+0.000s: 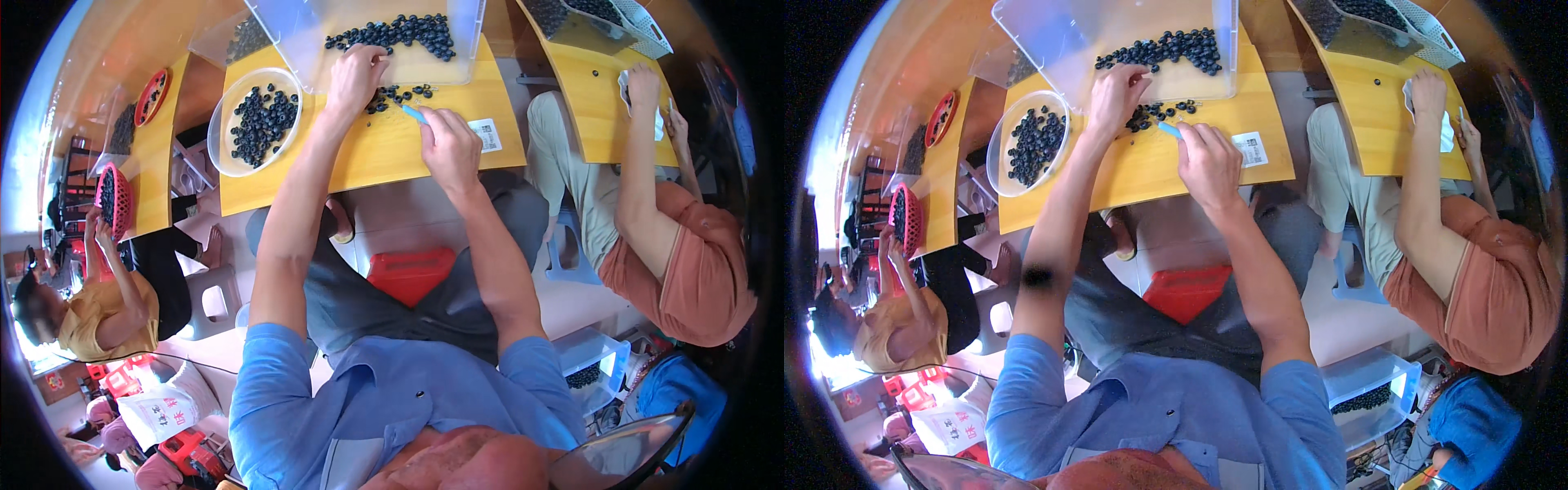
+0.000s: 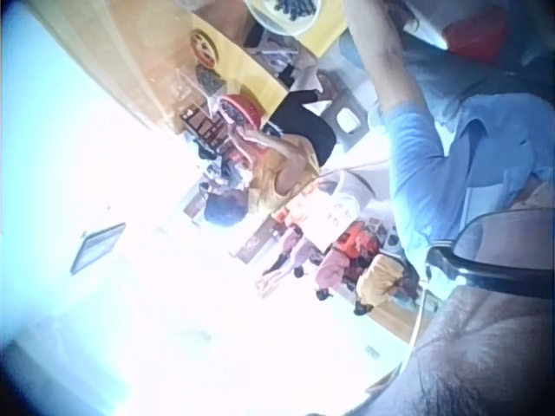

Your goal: The person takes black fruit from a plastic container, cuts each piece using a small knife, and places the cut fruit onto a plate.

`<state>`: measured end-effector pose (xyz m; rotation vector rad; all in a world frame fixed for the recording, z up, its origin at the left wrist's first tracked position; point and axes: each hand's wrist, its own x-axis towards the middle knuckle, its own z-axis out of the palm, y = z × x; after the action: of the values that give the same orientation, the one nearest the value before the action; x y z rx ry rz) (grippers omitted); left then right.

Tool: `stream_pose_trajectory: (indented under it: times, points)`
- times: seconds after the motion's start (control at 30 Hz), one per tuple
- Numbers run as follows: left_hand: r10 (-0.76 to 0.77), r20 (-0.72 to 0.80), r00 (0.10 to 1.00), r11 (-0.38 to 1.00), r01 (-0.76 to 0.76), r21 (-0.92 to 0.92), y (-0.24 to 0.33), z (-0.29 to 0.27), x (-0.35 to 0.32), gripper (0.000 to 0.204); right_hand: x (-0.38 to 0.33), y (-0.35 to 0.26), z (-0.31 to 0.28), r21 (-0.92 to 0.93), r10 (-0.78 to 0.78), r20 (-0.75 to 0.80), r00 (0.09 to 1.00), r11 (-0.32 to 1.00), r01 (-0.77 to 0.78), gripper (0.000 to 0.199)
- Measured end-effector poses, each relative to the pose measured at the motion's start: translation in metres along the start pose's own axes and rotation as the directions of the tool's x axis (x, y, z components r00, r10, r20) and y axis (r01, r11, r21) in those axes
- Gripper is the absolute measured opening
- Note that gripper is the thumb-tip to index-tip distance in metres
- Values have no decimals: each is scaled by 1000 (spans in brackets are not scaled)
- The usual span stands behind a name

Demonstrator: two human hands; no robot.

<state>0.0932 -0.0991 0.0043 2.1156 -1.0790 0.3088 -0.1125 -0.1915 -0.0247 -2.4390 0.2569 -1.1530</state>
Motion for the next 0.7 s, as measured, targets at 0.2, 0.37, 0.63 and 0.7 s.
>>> stream_pose_trajectory:
  times: [0.2,0.37,0.63,0.7]
  points:
    - [-236,180,955,954,193,229,-14,30,45,26,8,6,-5,74,184,-50,982,981,-180,21]
    - [-236,297,925,933,130,336,-15,24,55,21,11,2,-10,128,205,-96,974,973,-192,15]
    - [-220,216,951,934,141,328,-10,-3,23,20,9,3,-9,106,196,-89,977,977,-187,15]
    - [-233,145,962,952,195,237,-5,-20,8,19,8,2,-9,98,182,-86,980,980,-173,15]
